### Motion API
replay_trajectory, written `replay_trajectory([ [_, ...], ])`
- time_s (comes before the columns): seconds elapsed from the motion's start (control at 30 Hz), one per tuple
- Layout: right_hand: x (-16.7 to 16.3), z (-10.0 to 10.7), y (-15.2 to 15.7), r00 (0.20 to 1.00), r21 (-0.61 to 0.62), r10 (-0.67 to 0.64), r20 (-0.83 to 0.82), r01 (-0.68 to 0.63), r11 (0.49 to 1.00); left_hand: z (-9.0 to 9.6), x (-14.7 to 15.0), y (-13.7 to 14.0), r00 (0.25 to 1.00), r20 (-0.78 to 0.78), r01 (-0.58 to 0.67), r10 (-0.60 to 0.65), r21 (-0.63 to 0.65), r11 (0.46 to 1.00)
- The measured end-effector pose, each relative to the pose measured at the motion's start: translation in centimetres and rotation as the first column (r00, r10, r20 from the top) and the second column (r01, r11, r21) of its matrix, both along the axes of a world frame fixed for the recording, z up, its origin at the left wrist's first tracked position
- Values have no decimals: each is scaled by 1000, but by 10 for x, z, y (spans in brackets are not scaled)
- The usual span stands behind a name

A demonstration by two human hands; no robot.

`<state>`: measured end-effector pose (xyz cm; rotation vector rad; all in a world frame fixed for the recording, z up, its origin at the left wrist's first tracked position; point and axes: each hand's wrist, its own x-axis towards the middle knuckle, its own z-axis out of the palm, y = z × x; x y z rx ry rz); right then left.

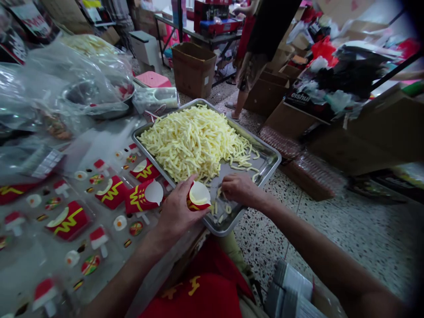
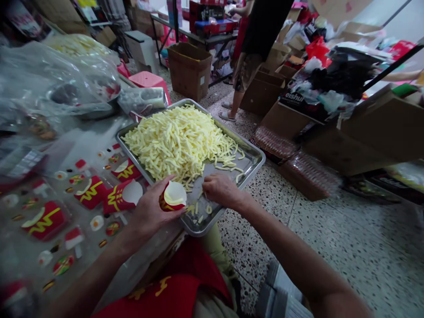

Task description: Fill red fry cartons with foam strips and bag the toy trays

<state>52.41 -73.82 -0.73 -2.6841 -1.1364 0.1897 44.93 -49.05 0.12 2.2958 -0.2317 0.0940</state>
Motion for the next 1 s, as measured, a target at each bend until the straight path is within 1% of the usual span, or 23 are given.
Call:
replay_trajectory([
  [0.03,-3,2,3,999,14,-48,-2,48,999,0,-1,1,1000,-9,-15,15,19,1000],
  [0.07,-6,5,7,994,65,-110,-8,111,992,0,-3,1,999,-18,-27,28,46,999],
  [0.1,-9,10,12,985,146,-170,-19,171,974,0,-5,1,999,-24,-32,33,76,997],
  [0.13,-13,15,19,977,243,-212,-32,214,946,0,-7,1,999,-27,-31,34,102,994],
  [0.17,-18,21,27,973,333,-226,-46,228,915,-1,-9,1,999,-26,-25,28,119,993],
  [0.2,-23,27,36,975,396,-214,-52,217,892,-1,-10,0,1000,-20,-15,18,126,992],
  [0.23,-28,32,47,982,425,-183,-48,186,886,-1,-12,0,1000,-9,-14,15,123,992],
  [0.27,-34,35,59,989,424,-143,-38,145,894,-1,-15,-1,1000,6,-26,26,115,993],
  [0.33,-47,39,82,996,385,-87,-31,93,918,0,-21,0,995,32,-97,94,90,991],
  [0.37,-53,40,93,996,377,-80,-47,91,922,1,-25,1,989,39,-146,143,66,987],
  [0.43,-64,42,113,989,406,-88,-120,130,904,2,-35,7,970,43,-240,239,4,971],
  [0.5,-68,44,132,977,453,-110,-185,184,872,4,-45,18,954,56,-293,295,-42,955],
  [0.53,-68,45,143,974,476,-120,-192,200,856,4,-49,27,943,67,-323,326,-49,945],
  [0.57,-66,46,156,976,496,-118,-181,194,846,4,-54,37,927,78,-364,367,-47,930],
  [0.63,-63,48,188,990,548,-67,-127,126,827,6,-64,63,874,106,-473,475,-50,880],
  [0.73,-71,51,245,984,616,124,-129,-19,787,9,-86,113,760,163,-622,629,-96,777],
  [0.8,-83,50,284,948,639,233,-215,-44,768,10,-105,147,683,185,-697,706,-123,706],
  [0.87,-96,44,321,881,640,329,-339,-39,767,8,-125,181,614,178,-760,769,-133,637],
  [0.9,-101,40,340,835,631,367,-409,-31,775,7,-135,198,591,169,-780,788,-130,613],
  [0.93,-103,36,358,783,615,397,-479,-23,788,6,-145,215,590,151,-785,793,-123,607],
  [0.97,-104,31,376,736,597,417,-533,-21,802,5,-155,233,605,128,-779,786,-112,617],
  [1.0,-102,26,394,708,577,428,-561,-36,816,4,-164,251,627,105,-767,772,-87,635],
])
